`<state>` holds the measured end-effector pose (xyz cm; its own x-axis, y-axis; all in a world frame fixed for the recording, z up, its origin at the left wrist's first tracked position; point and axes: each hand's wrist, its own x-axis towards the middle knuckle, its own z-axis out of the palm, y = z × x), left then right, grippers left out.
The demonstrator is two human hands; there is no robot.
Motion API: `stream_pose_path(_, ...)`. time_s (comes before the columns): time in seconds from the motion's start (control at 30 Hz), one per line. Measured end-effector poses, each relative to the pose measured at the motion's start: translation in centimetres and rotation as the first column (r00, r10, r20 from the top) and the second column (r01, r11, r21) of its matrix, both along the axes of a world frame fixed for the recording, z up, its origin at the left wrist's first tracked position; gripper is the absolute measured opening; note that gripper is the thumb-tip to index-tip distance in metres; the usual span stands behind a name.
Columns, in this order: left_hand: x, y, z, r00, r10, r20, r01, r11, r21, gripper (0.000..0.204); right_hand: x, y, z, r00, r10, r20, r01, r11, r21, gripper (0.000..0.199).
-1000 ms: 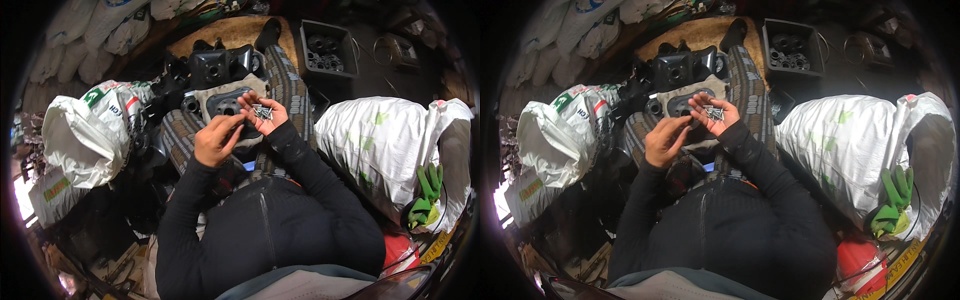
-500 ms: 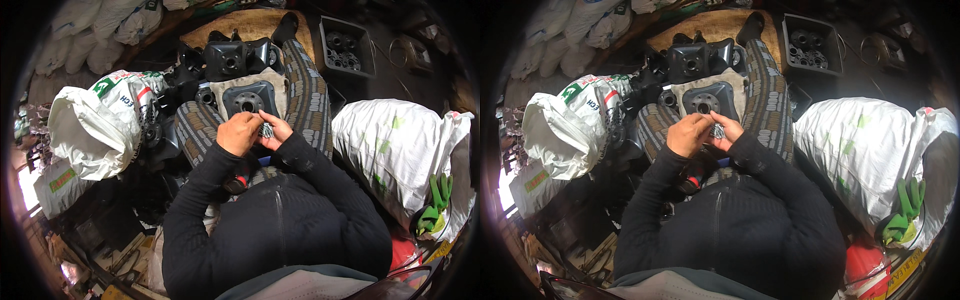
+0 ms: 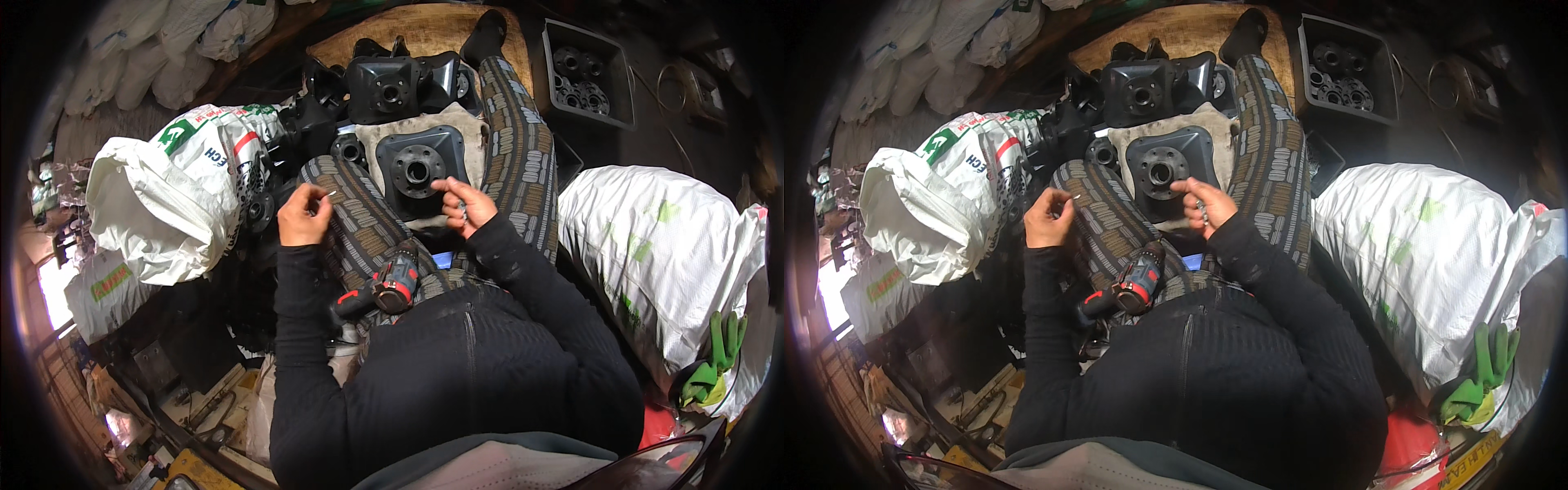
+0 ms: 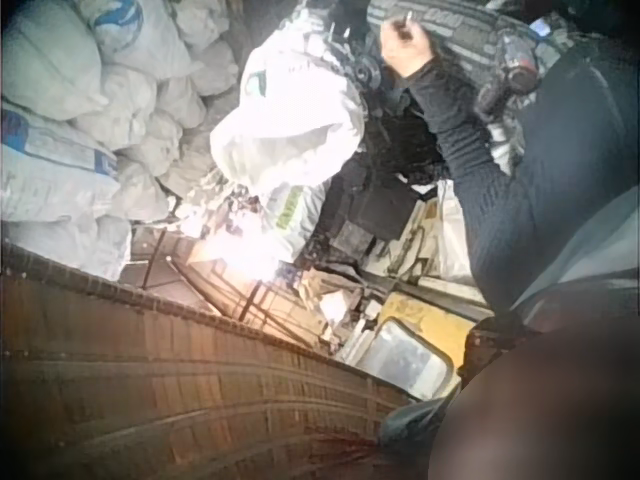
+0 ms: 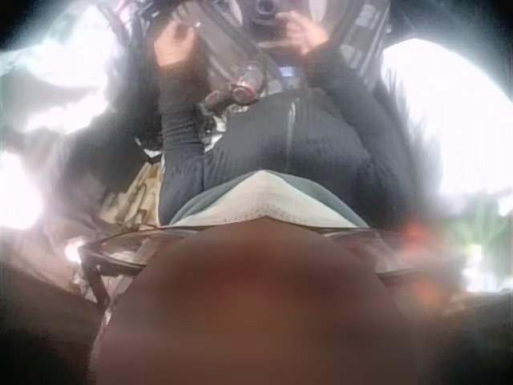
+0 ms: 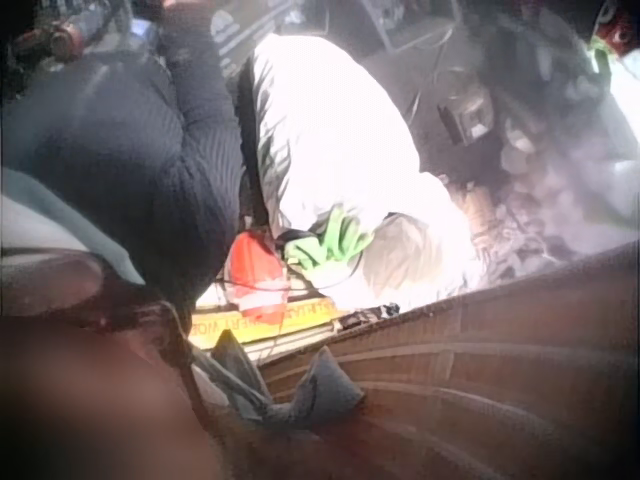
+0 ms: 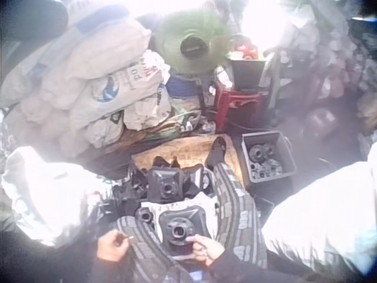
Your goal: The person uses a cordless drill to fasten small metal rings into black plastic components. They repeatedly pick up parts, align them, and drive fasteners into place, then set the finished pieces aside.
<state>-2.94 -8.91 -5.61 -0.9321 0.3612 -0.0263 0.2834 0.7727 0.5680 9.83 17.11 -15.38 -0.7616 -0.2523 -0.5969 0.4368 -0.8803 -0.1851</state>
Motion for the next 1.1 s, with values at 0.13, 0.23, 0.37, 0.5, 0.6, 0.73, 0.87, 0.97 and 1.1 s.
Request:
stream_pose_path(0.13,1.1,-3.4,-2.6,0.991,-0.063,-0.114,0.026,0.953,-0.301,0.012,-1.3,1.6,-1.2,0.997,-0.073,-0.034,0.081,0.913,0.400,0.037)
stream_pose_path(0.23,1.4,-2.5,-3.1,0.953,-0.184,-0.240,0.050,0.878,-0.476,0.013,-2.3,2.3,-2.5,0.999,-0.044,-0.006,0.041,0.869,0.493,0.037)
stream_pose_path(0.37,0.9,-1.7,-3.4,0.978,-0.144,-0.153,0.019,0.784,-0.621,0.021,-3.6,3.0,-2.4,0.996,-0.039,0.084,-0.005,0.886,0.464,0.041)
stream_pose_path(0.5,-1.4,0.3,-2.2,0.994,-0.083,0.072,0.101,0.950,-0.297,0.025,-3.8,4.1,-4.3,0.995,-0.088,0.049,0.070,0.953,0.295,0.045)
stream_pose_path(0.6,-2.2,2.7,-2.5,0.876,-0.077,0.475,-0.022,0.980,0.199,0.017,-3.6,3.1,-4.5,0.998,0.047,0.044,-0.064,0.836,0.546,0.038)
stream_pose_path(0.73,-2.6,6.4,-7.4,0.901,-0.185,0.392,0.077,0.959,0.273,0.012,-3.5,1.4,-6.3,0.992,0.122,-0.014,-0.046,0.479,0.877,0.039)
stream_pose_path(0.87,-0.9,7.9,-11.8,0.976,-0.104,0.191,0.057,0.970,0.238,0.013,-4.5,0.3,-6.0,0.991,0.132,-0.030,-0.038,0.481,0.876,0.044)
stream_pose_path(0.97,-1.1,8.8,-12.2,0.966,-0.039,0.255,-0.031,0.964,0.263,0.013,-4.4,0.2,-7.5,0.989,0.128,-0.080,0.019,0.420,0.907,0.042)
stream_pose_path(1.1,-3.0,11.0,-10.6,0.966,-0.256,0.020,0.241,0.933,0.267,0.027,-4.2,0.7,-7.3,0.988,0.153,-0.034,-0.016,0.317,0.948,0.042)
